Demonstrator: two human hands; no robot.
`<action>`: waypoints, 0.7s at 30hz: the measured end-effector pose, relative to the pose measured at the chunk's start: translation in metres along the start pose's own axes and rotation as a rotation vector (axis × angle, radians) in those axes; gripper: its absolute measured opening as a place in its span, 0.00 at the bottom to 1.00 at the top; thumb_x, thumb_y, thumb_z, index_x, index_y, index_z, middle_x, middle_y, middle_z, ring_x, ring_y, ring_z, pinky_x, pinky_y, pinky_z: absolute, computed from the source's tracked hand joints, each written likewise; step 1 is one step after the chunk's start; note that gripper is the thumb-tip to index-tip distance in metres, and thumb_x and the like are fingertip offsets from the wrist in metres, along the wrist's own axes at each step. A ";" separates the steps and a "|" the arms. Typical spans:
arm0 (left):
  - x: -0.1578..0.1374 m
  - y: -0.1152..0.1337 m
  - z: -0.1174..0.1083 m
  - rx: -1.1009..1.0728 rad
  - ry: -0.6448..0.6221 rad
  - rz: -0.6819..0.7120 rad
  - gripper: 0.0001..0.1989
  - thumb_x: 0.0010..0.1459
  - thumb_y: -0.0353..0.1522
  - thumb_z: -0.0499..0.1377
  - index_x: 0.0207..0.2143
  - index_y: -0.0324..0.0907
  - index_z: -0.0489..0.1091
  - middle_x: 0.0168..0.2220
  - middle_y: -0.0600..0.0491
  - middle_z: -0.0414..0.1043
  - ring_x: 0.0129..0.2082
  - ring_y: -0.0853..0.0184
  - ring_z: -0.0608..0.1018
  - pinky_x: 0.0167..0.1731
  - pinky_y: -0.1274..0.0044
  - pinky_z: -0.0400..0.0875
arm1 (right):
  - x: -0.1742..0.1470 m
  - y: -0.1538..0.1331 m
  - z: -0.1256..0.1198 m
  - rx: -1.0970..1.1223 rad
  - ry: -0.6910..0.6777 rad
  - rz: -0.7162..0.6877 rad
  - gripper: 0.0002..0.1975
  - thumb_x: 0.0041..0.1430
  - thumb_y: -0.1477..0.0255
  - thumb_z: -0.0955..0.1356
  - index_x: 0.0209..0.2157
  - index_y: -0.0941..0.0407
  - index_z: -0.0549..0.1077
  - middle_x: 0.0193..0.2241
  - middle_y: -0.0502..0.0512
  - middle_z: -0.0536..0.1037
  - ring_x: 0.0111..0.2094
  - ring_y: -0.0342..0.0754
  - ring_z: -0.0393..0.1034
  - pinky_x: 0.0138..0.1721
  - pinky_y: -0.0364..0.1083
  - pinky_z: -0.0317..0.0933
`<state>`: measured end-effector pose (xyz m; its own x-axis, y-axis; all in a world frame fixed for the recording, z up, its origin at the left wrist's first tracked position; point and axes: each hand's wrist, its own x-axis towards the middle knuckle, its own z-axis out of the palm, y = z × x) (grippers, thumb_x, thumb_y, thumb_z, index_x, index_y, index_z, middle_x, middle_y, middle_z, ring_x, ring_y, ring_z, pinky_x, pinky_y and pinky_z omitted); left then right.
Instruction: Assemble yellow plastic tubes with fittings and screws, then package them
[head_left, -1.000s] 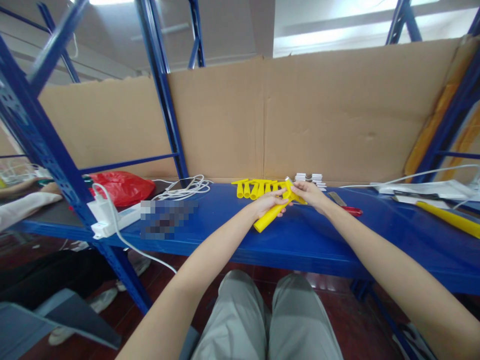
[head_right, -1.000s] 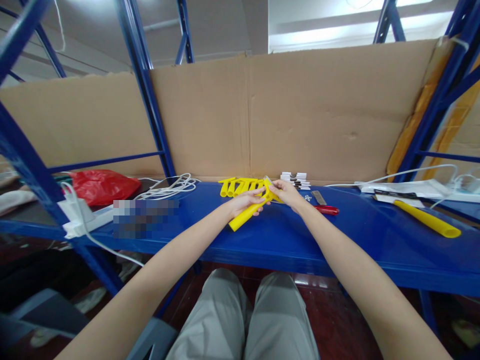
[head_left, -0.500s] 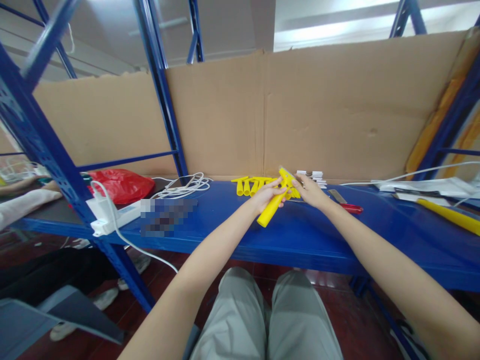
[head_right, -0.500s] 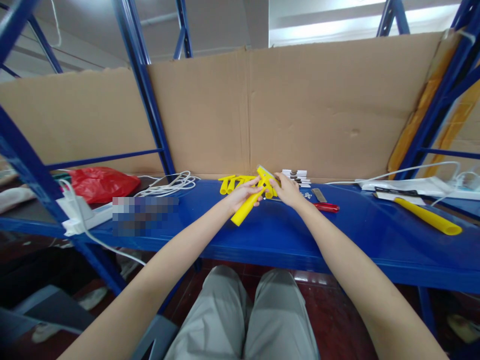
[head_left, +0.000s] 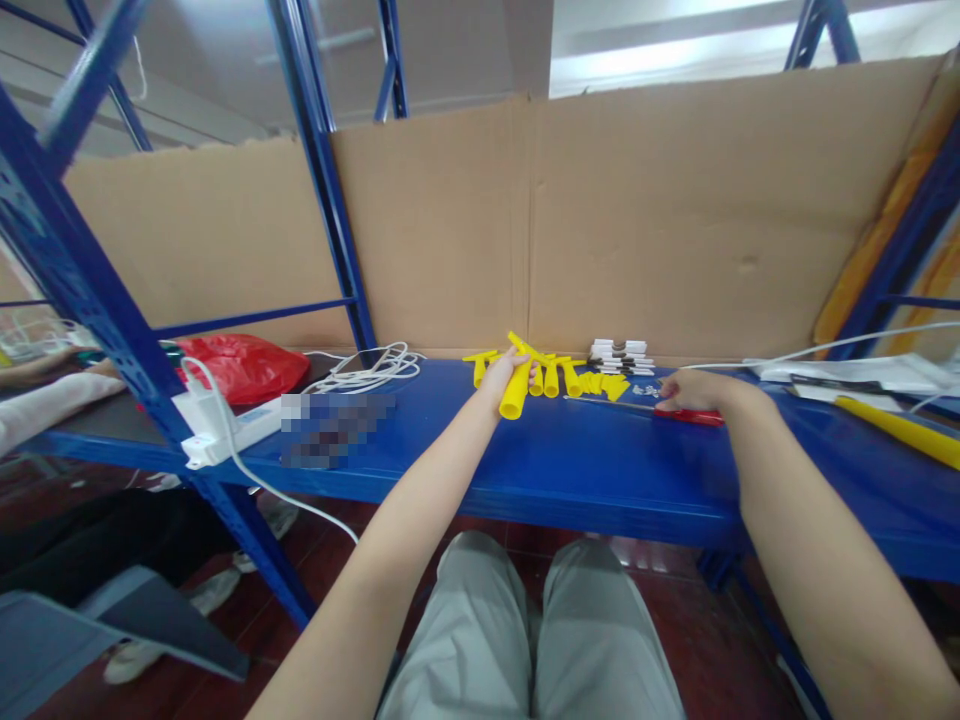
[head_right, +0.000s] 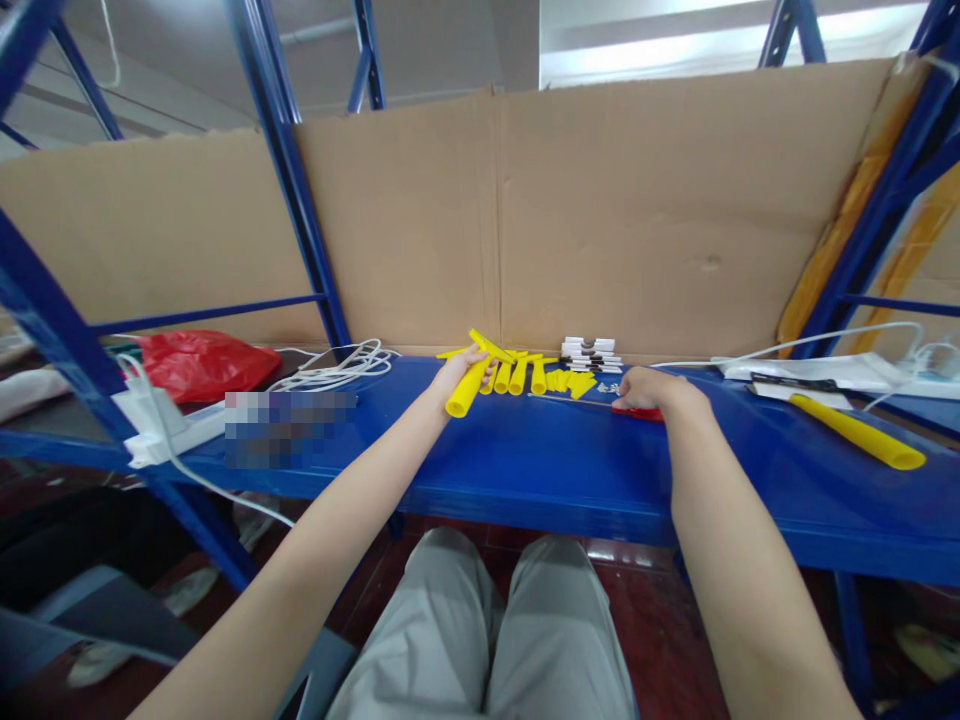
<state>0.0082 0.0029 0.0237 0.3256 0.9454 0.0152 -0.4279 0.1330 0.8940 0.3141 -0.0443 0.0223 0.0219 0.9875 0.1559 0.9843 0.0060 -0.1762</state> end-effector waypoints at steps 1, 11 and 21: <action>0.000 -0.001 0.001 0.005 0.004 0.006 0.22 0.62 0.21 0.49 0.58 0.40 0.58 0.23 0.58 0.64 0.15 0.75 0.66 0.16 0.85 0.61 | -0.001 0.003 -0.001 0.006 -0.066 0.014 0.05 0.45 0.69 0.74 0.21 0.54 0.77 0.24 0.55 0.80 0.29 0.54 0.74 0.31 0.49 0.66; -0.005 -0.002 0.006 0.066 0.032 0.024 0.28 0.62 0.20 0.48 0.64 0.41 0.52 0.22 0.58 0.65 0.15 0.75 0.65 0.17 0.84 0.61 | 0.009 0.018 0.008 -0.008 -0.181 -0.054 0.05 0.41 0.70 0.75 0.25 0.53 0.78 0.27 0.55 0.81 0.28 0.51 0.74 0.28 0.46 0.64; -0.002 -0.006 0.006 0.136 0.078 0.001 0.35 0.61 0.21 0.52 0.68 0.45 0.49 0.22 0.59 0.66 0.15 0.74 0.67 0.16 0.84 0.64 | 0.001 0.004 0.006 -0.054 -0.201 -0.066 0.04 0.43 0.74 0.72 0.25 0.54 0.73 0.30 0.54 0.79 0.31 0.50 0.72 0.32 0.46 0.62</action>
<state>0.0148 -0.0017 0.0207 0.2563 0.9665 -0.0141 -0.3083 0.0955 0.9465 0.3165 -0.0425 0.0159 -0.0724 0.9969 -0.0321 0.9905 0.0681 -0.1192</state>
